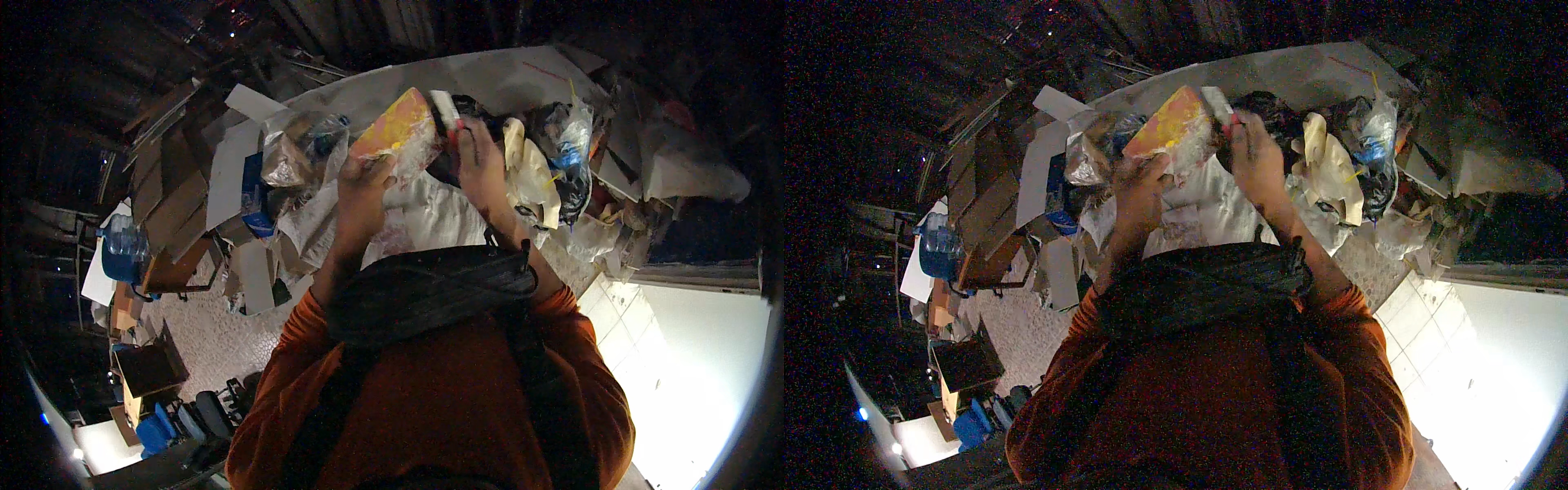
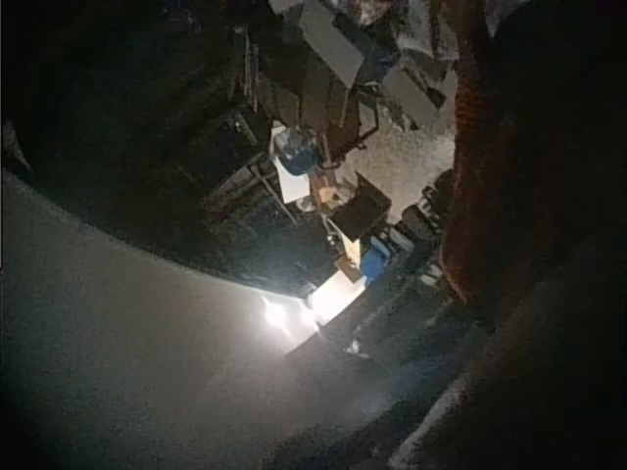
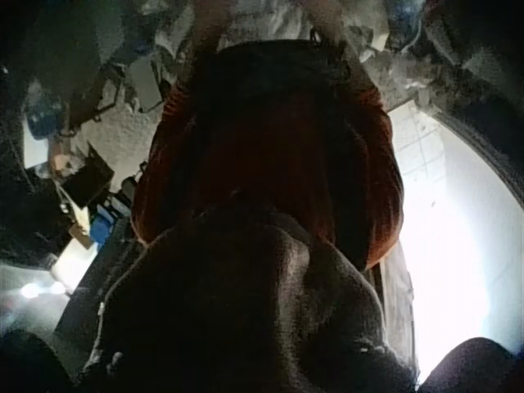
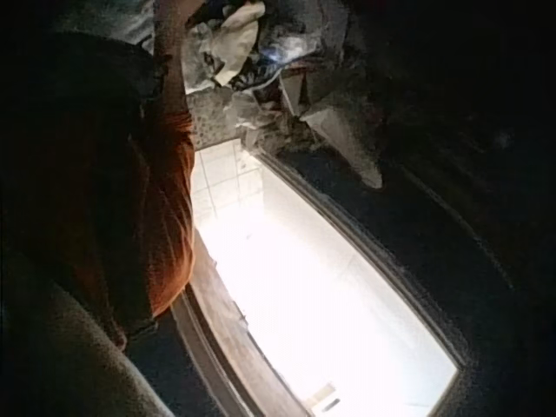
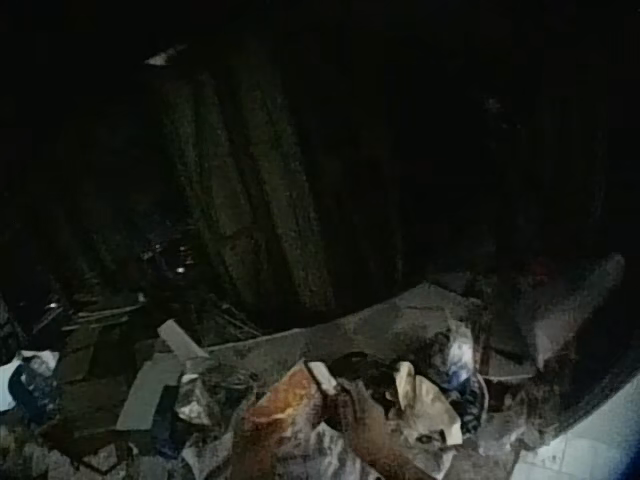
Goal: The person uses pink-handled scissors to cut a piece of patterned fabric on a cluttered work surface. They repeatedly adjust the fabric and make small cuts along the edges, handling the material with both hands to position it for cutting.
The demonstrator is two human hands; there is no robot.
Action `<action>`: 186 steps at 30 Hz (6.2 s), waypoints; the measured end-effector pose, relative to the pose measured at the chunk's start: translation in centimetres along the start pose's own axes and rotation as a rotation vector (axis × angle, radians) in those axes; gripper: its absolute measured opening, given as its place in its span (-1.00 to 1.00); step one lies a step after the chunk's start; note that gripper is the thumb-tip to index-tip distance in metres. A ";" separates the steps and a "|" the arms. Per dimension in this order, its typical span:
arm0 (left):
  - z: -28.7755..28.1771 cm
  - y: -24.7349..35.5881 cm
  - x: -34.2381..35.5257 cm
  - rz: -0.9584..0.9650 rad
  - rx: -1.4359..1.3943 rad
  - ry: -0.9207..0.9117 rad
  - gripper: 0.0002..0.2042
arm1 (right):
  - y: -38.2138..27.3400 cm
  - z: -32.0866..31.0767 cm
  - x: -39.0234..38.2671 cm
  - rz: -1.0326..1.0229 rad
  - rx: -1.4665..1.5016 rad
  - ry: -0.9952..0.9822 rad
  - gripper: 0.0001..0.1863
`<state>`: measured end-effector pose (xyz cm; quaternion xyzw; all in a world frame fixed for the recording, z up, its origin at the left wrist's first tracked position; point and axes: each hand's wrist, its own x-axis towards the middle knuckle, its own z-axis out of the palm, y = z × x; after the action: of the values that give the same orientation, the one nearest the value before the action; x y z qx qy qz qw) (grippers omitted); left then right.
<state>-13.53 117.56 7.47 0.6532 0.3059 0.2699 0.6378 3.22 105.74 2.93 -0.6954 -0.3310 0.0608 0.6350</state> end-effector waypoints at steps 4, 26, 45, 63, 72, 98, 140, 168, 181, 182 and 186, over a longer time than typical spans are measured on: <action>1.2 -0.2 0.0 0.050 0.195 -0.015 -0.66 | -3.6 1.3 0.2 -0.134 -0.118 0.051 -0.67; 1.6 -0.3 -0.5 0.079 0.106 0.014 -0.63 | -4.4 2.0 -0.5 -0.243 -0.481 0.007 -0.56; -2.8 -6.4 0.7 -0.122 -0.061 -0.035 -0.55 | -0.2 2.6 -1.1 -0.324 -0.305 0.092 -0.62; -4.8 -26.7 -2.0 -0.610 -0.190 -0.199 -0.47 | 15.2 9.7 -19.5 0.244 -0.483 -0.417 -0.51; -4.2 -25.2 -1.7 -0.666 -0.124 -0.151 -0.53 | 16.5 11.1 -17.9 0.278 -0.444 -0.356 -0.71; -4.6 -26.4 -1.3 -0.684 -0.093 -0.104 -0.56 | 17.0 8.7 -16.9 0.449 -0.496 -0.266 -0.73; -5.3 -26.5 -1.7 -0.697 -0.203 -0.172 -0.53 | 16.6 12.2 -18.0 0.375 -0.619 -0.262 -0.61; -5.0 -26.0 -2.0 -0.599 -0.175 -0.147 -0.56 | 17.3 12.7 -18.3 0.363 -0.623 -0.324 -0.51; -5.0 -24.9 -2.6 -0.703 -0.126 -0.135 -0.51 | 16.5 10.7 -15.8 0.487 -0.630 -0.239 -0.54; -4.9 -24.8 -2.6 -0.706 -0.132 -0.157 -0.46 | 17.3 10.3 -15.5 0.472 -0.612 -0.208 -0.53; -5.5 -26.0 -2.2 -0.743 -0.146 -0.148 -0.50 | 15.5 9.9 -14.9 0.408 -0.556 -0.196 -0.49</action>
<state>-20.58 119.57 -18.15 0.4686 0.4548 -0.0063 0.7573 -7.37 106.46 -18.27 -0.8841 -0.2485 0.1604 0.3617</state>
